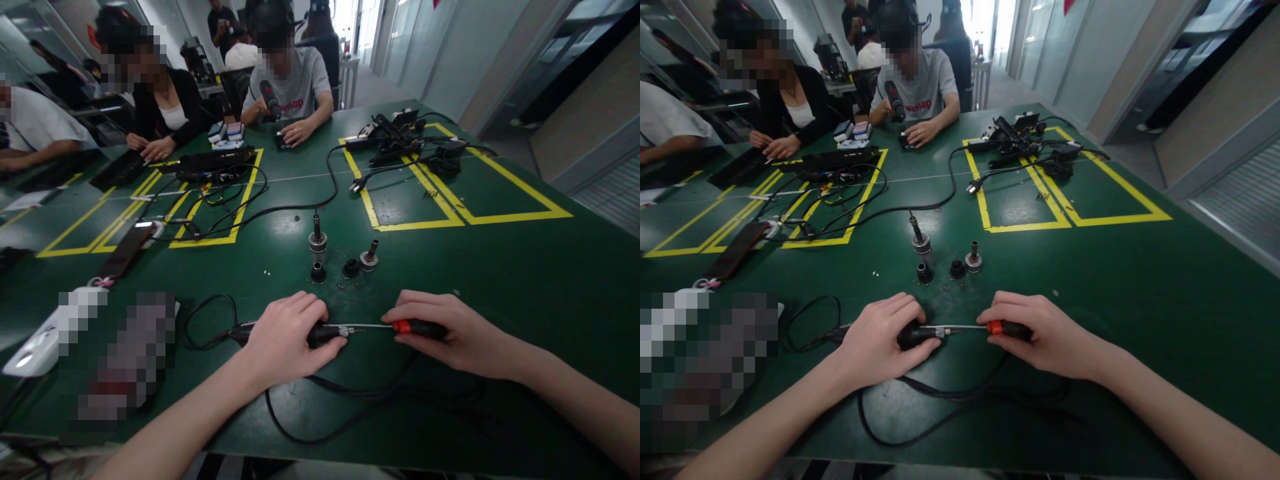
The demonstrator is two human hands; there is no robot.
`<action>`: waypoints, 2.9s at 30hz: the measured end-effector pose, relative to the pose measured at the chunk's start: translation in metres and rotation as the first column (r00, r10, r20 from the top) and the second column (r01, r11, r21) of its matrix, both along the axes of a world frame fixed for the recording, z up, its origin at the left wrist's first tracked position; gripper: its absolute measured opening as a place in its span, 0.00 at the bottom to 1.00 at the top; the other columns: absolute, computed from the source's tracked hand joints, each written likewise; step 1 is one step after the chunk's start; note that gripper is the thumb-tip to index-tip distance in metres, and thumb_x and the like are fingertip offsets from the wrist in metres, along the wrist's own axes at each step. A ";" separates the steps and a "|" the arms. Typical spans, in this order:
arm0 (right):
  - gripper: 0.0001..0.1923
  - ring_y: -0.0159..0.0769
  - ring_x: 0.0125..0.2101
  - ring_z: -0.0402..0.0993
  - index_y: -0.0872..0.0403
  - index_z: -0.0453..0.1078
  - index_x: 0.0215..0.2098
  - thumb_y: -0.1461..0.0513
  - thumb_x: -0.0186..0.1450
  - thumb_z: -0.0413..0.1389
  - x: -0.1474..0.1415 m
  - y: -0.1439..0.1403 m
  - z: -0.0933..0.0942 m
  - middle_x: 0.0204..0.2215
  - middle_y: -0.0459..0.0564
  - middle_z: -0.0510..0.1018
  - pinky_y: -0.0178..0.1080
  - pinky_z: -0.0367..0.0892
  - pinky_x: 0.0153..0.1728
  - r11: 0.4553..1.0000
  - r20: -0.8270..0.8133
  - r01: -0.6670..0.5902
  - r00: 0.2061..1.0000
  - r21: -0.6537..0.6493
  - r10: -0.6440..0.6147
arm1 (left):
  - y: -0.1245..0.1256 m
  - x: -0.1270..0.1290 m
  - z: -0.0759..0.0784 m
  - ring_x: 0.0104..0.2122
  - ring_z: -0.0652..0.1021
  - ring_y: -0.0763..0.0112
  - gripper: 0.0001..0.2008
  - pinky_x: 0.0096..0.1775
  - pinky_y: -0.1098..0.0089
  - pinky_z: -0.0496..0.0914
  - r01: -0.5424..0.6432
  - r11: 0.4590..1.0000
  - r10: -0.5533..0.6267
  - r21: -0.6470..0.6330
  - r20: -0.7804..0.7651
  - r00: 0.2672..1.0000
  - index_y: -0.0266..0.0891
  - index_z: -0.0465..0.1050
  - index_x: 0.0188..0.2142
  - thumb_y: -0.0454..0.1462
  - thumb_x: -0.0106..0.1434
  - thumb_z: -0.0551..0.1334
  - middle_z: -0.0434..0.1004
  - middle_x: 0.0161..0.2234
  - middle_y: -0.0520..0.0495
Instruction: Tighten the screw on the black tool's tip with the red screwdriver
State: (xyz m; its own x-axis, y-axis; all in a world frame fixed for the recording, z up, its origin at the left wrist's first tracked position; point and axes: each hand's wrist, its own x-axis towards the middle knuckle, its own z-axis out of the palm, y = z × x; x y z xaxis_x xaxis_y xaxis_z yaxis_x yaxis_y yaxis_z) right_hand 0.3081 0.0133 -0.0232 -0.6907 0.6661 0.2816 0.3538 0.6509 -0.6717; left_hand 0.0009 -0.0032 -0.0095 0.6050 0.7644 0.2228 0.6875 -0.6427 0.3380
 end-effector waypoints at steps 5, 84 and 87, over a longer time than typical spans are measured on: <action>0.10 0.38 0.33 0.82 0.53 0.81 0.48 0.58 0.77 0.59 -0.003 0.002 0.001 0.36 0.52 0.85 0.37 0.74 0.35 0.999 0.023 0.015 1.000 -0.030 -0.015 | 0.001 -0.001 -0.001 0.32 0.78 0.66 0.16 0.33 0.66 0.68 0.001 1.000 -0.001 0.010 -0.006 1.000 0.43 0.68 0.35 0.45 0.67 0.72 0.80 0.34 0.52; 0.07 0.34 0.31 0.79 0.54 0.79 0.46 0.62 0.77 0.58 0.008 0.006 0.002 0.35 0.50 0.82 0.35 0.70 0.32 0.999 0.034 0.033 0.999 -0.002 -0.032 | 0.015 0.008 -0.003 0.33 0.80 0.65 0.08 0.33 0.66 0.72 0.111 0.988 -0.115 0.111 0.029 0.993 0.39 0.74 0.39 0.41 0.70 0.69 0.80 0.34 0.49; 0.11 0.33 0.29 0.77 0.54 0.79 0.46 0.65 0.78 0.53 0.006 0.004 0.008 0.34 0.49 0.82 0.34 0.68 0.30 1.000 0.075 0.027 0.997 -0.011 -0.026 | 0.014 0.008 -0.001 0.32 0.79 0.66 0.10 0.32 0.67 0.71 0.101 0.988 -0.112 0.120 0.084 0.990 0.39 0.75 0.38 0.43 0.72 0.68 0.80 0.33 0.49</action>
